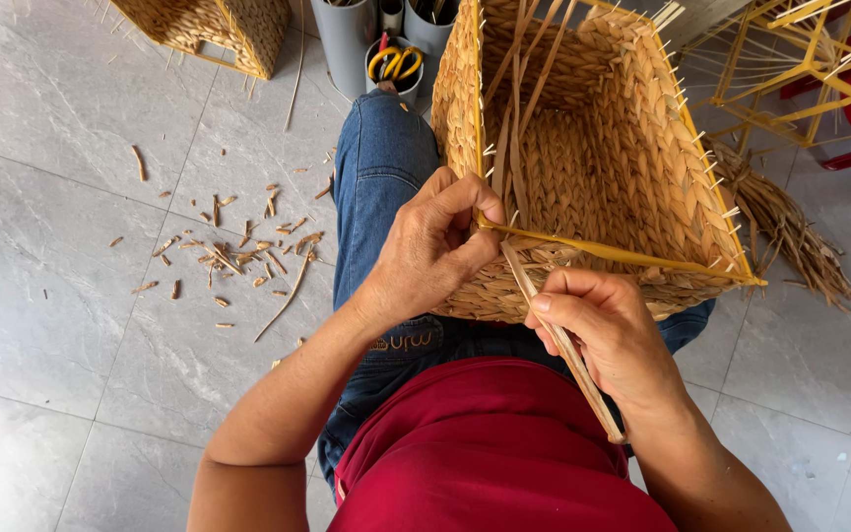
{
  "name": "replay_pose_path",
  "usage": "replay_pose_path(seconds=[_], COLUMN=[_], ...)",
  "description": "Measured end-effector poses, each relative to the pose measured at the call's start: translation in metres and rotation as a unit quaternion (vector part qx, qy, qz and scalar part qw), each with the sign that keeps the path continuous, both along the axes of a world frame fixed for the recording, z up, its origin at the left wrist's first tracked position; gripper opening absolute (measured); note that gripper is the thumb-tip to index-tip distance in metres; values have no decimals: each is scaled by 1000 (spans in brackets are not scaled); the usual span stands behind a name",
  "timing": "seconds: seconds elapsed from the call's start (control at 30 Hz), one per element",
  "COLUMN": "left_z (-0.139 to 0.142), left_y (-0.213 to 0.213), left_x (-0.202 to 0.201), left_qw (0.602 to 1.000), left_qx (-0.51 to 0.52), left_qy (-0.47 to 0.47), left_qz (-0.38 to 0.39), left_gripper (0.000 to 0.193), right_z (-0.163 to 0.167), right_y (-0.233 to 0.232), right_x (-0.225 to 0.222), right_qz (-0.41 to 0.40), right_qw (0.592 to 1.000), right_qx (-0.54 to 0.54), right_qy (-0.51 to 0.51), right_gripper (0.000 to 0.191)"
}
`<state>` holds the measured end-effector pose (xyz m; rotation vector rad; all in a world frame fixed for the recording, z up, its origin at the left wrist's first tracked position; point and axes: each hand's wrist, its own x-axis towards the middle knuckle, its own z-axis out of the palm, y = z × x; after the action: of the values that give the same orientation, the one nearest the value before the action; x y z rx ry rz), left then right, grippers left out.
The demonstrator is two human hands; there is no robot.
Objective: The person sits on a low stool with a woven water-hyacinth basket on their lap and weaves flat palm-leaf strips into the basket's rim and walls, tucking and tightening each strip by hand. They use scissors to trim the basket edge and pull new strips from a bundle to continue weaving.
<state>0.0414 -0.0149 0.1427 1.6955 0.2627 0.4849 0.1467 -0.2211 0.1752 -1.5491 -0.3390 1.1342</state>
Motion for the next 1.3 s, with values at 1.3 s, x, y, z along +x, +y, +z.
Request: replay_pose_path(seconds=[1.3], left_z=[49], left_y=[43], left_x=[20], left_qw=[892], left_qx=[450], left_qy=[-27], left_qz=[-28], left_gripper=[17], right_z=[31], right_y=[47], right_x=[14], right_qz=[17], right_qw=[844], right_qx=[49], right_qy=[-534], right_gripper=[13])
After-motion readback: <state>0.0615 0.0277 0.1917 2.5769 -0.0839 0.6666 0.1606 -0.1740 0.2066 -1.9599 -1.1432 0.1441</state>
